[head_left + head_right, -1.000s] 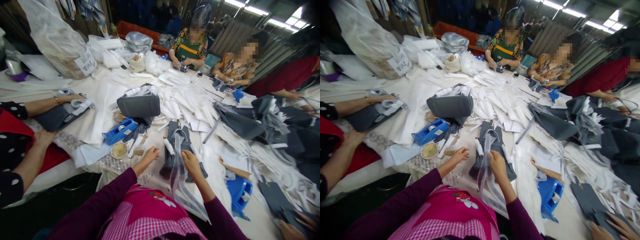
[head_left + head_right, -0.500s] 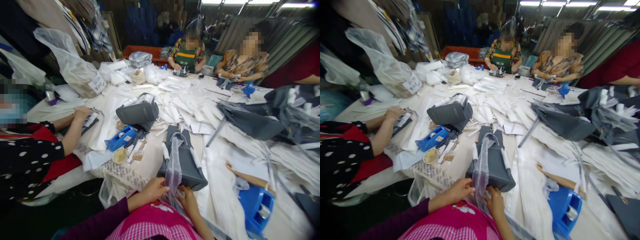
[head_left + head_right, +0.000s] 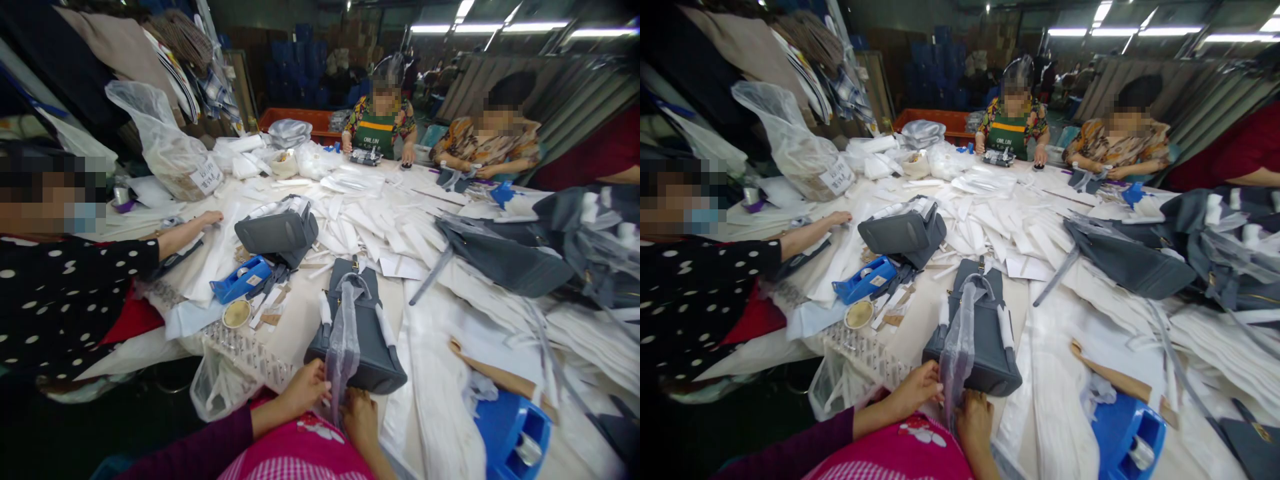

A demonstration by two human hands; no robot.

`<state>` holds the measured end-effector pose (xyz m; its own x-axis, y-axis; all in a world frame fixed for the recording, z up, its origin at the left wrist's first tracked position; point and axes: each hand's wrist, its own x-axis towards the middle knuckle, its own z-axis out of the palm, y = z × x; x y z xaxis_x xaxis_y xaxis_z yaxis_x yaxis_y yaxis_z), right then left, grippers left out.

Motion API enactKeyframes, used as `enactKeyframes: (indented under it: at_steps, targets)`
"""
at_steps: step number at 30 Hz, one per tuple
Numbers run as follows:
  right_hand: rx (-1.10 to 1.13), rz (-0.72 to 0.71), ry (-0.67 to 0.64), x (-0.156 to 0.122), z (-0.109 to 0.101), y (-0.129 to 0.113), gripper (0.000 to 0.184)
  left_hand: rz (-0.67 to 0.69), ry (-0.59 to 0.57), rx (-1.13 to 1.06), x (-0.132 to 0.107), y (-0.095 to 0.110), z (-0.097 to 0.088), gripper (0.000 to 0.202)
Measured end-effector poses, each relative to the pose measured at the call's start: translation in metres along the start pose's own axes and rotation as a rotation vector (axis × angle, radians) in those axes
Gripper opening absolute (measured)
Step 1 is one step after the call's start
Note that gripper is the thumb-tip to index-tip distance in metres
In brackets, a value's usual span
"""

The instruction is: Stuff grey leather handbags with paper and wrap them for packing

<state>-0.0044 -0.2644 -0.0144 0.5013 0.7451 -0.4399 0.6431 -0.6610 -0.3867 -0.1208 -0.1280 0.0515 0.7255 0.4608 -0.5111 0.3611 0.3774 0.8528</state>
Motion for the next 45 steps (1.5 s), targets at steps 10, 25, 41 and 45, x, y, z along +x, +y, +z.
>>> enactKeyframes:
  at_steps: [10, 25, 41, 45]
  targets:
    - [0.597, -0.005, 0.091, -0.022, -0.05, 0.009, 0.007, 0.082, 0.169, 0.38, -0.036, 0.025, -0.007, 0.025]
    - [0.83, -0.152, -0.207, -0.009, -0.016, -0.031, 0.049, 0.145, -0.027, -0.466, -0.015, 0.087, -0.052, 0.045]
    - [1.121, -0.264, -0.341, 0.009, -0.026, -0.04, 0.053, 0.153, 0.475, 0.079, 0.116, 0.076, -0.143, 0.026]
    - [1.229, -0.233, -0.281, 0.022, -0.107, -0.004, 0.052, 0.135, 0.615, 0.204, 0.124, 0.072, -0.148, 0.017]
